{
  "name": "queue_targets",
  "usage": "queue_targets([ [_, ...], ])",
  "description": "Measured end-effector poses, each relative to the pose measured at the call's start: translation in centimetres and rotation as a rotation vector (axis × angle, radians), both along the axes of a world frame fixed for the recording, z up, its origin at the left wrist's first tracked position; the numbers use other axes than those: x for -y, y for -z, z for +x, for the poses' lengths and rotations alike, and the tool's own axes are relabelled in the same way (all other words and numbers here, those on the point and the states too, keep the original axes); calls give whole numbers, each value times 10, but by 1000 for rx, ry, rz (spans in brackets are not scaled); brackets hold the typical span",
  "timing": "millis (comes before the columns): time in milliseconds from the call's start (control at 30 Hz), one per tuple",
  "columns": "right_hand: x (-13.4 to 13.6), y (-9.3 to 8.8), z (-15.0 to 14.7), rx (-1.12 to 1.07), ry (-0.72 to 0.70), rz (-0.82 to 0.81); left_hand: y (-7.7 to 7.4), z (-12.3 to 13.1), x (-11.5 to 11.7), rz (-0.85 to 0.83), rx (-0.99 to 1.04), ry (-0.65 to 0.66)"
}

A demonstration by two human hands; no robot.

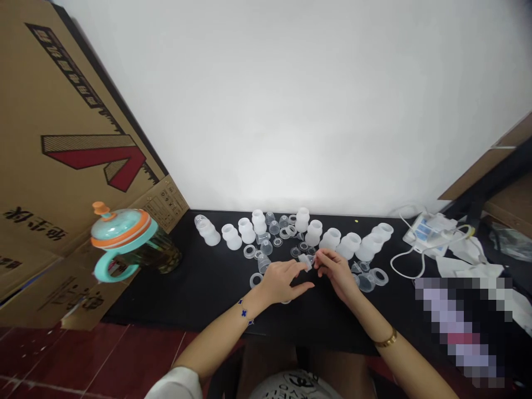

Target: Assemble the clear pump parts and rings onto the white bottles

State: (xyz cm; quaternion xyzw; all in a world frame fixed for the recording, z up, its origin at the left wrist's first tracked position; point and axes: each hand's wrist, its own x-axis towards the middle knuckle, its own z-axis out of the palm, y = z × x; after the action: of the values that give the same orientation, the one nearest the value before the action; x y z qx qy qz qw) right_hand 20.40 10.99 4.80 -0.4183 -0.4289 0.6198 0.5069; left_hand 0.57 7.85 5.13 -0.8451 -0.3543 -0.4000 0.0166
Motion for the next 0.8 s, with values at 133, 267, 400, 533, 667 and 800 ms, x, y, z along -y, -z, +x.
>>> queue_targets([
  [133, 0, -1, 0, -98, -45, -54, 3, 0, -2, -80, 59, -80],
  [267, 1, 0, 0, -98, -49, -42, 6, -1, -6, -96, 146, -150],
  [400, 2, 1, -1, -106, -37, -29, 3, -1, -8, -60, 192, -156],
  [533, 2, 0, -1, -92, -49, -16, -2, -1, -7, -63, 242, -213],
  [667, 2, 4, -1, -25, -83, -24, -2, -2, -7, -101, 271, -172],
  [800, 1, 12, -4, 23, -135, -43, -2, -1, -6, -77, 240, -160],
])
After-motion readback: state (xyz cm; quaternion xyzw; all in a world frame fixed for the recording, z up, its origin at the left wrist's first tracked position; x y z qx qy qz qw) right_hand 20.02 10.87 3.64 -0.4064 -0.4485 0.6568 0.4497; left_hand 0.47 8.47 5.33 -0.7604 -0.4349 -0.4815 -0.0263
